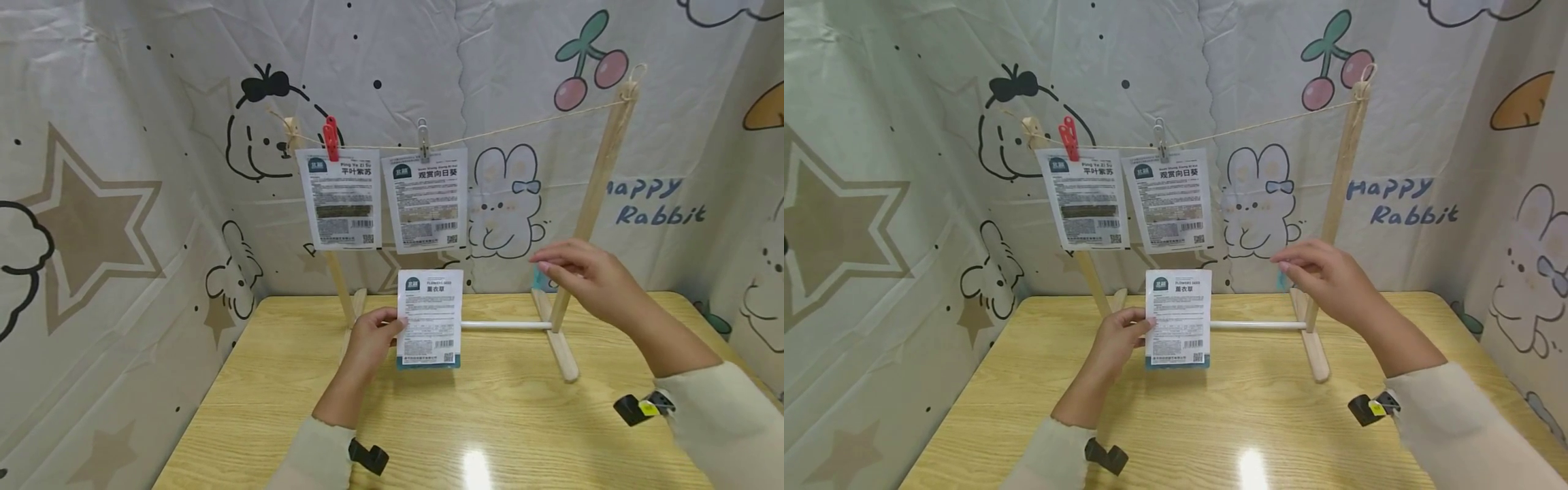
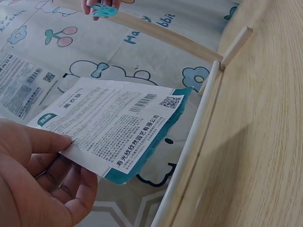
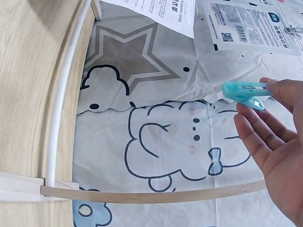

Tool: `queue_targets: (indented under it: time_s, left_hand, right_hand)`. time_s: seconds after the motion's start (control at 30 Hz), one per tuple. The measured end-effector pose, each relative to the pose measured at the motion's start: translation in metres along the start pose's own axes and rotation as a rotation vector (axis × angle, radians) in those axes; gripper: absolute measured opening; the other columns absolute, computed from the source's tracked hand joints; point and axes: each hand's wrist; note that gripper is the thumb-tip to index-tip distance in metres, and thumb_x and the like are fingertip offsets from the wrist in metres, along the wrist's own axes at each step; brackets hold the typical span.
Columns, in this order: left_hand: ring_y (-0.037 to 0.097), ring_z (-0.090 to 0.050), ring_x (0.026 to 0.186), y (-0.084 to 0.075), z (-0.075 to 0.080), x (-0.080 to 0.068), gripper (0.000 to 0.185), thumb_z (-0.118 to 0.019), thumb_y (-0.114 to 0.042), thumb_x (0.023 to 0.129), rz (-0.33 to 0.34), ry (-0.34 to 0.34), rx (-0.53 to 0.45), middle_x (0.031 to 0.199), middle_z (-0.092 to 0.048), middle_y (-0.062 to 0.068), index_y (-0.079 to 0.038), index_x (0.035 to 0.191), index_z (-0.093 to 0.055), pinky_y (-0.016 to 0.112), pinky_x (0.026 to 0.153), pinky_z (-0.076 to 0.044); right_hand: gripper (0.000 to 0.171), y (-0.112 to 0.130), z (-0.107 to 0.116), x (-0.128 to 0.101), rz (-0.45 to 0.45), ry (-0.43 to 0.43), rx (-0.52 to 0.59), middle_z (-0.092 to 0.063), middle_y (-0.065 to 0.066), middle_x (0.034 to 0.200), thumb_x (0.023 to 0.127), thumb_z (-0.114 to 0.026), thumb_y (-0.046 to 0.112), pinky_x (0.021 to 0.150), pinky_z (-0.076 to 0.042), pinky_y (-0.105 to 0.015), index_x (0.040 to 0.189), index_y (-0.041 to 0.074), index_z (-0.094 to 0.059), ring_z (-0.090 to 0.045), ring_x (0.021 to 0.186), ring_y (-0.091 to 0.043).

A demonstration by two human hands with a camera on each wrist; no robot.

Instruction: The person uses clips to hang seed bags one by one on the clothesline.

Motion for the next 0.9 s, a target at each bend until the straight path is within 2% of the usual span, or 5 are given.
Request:
queue_targets:
  time_s: [0.3, 0.9]
  left_hand:
    - [0.016, -0.06, 0.086, -0.005, -0.001, 0.0, 0.018, -0.065, -0.013, 0.096, -0.012, 0.001, -0.001, 0.099, -0.071, 0.009, -0.004, 0.109, -0.074, 0.028, 0.074, -0.054]
    - [0.015, -0.065, 0.086, -0.013, -0.004, 0.001, 0.019, -0.065, -0.013, 0.098, -0.032, 0.041, -0.055, 0.101, -0.069, 0.009, -0.003, 0.112, -0.072, 0.03, 0.076, -0.056]
  right_hand:
    - [0.02, 0.008, 0.005, 0.008, 0.048, -0.006, 0.018, -0.061, 0.001, 0.119, 0.101, -0.06, 0.01, 0.08, -0.046, -0.005, 0.117, 0.012, -0.072, -0.057, 0.095, 0.006]
    - [0.02, 0.02, 0.011, 0.019, 0.08, -0.023, -0.039, -0.061, -0.002, 0.122, 0.102, -0.059, 0.01, 0.08, -0.044, -0.005, 0.117, 0.01, -0.072, -0.054, 0.096, 0.004]
Point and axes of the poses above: each hand's wrist, its own x-axis towards the middle knuckle, its own z-axis out of the back of the hand, y = z × x
